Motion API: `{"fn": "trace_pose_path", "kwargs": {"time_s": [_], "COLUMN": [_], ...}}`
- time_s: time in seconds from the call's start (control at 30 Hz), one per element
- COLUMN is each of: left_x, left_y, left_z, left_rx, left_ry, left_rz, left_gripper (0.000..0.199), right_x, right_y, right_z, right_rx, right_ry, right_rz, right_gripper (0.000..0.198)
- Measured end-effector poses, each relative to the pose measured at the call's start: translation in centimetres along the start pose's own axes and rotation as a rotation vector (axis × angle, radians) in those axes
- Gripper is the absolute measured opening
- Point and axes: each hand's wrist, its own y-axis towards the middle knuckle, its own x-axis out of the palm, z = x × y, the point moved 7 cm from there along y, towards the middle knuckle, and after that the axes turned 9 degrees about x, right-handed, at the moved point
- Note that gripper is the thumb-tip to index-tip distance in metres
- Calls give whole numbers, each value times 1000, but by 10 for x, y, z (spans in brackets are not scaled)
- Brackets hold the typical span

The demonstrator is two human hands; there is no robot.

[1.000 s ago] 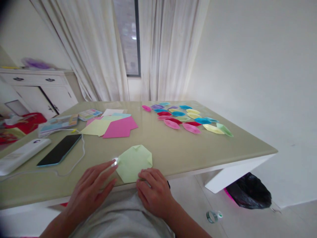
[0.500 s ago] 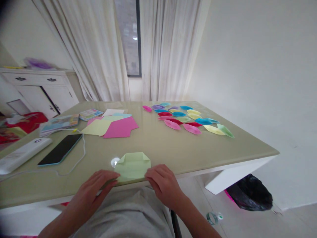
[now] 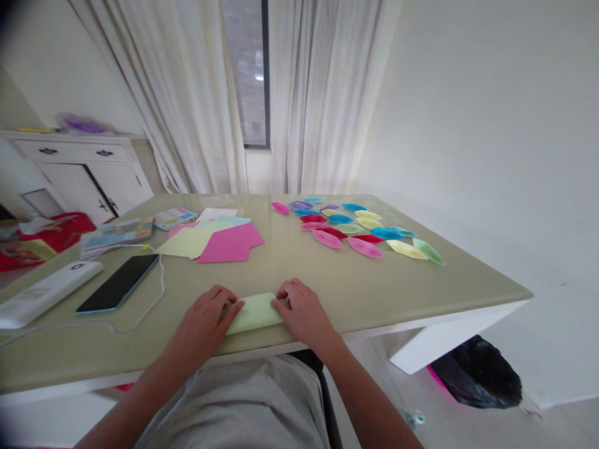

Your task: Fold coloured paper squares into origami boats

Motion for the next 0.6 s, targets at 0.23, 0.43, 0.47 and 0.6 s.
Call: {"fn": "trace_pose_path", "kwargs": {"time_s": [0.23, 0.43, 0.47, 0.6], "left_x": [4, 7, 8, 9], "left_y": [-6, -3, -3, -4], "left_z": [-1, -3, -3, -2], "left_rx": [-22, -40, -43, -45], "left_ry": [105, 84, 76, 51], "left_rz": [-34, -89, -91, -88], "left_gripper": [23, 20, 18, 19], "right_x": [6, 2, 2, 2], "right_y": [6, 2, 2, 0], "right_z": [-2, -2, -2, -2], "right_rx": [42, 29, 29, 23], "right_ry": [-60, -52, -50, -43], "right_rz": [-30, -54, -53, -58], "right_gripper": [12, 14, 16, 21]}}
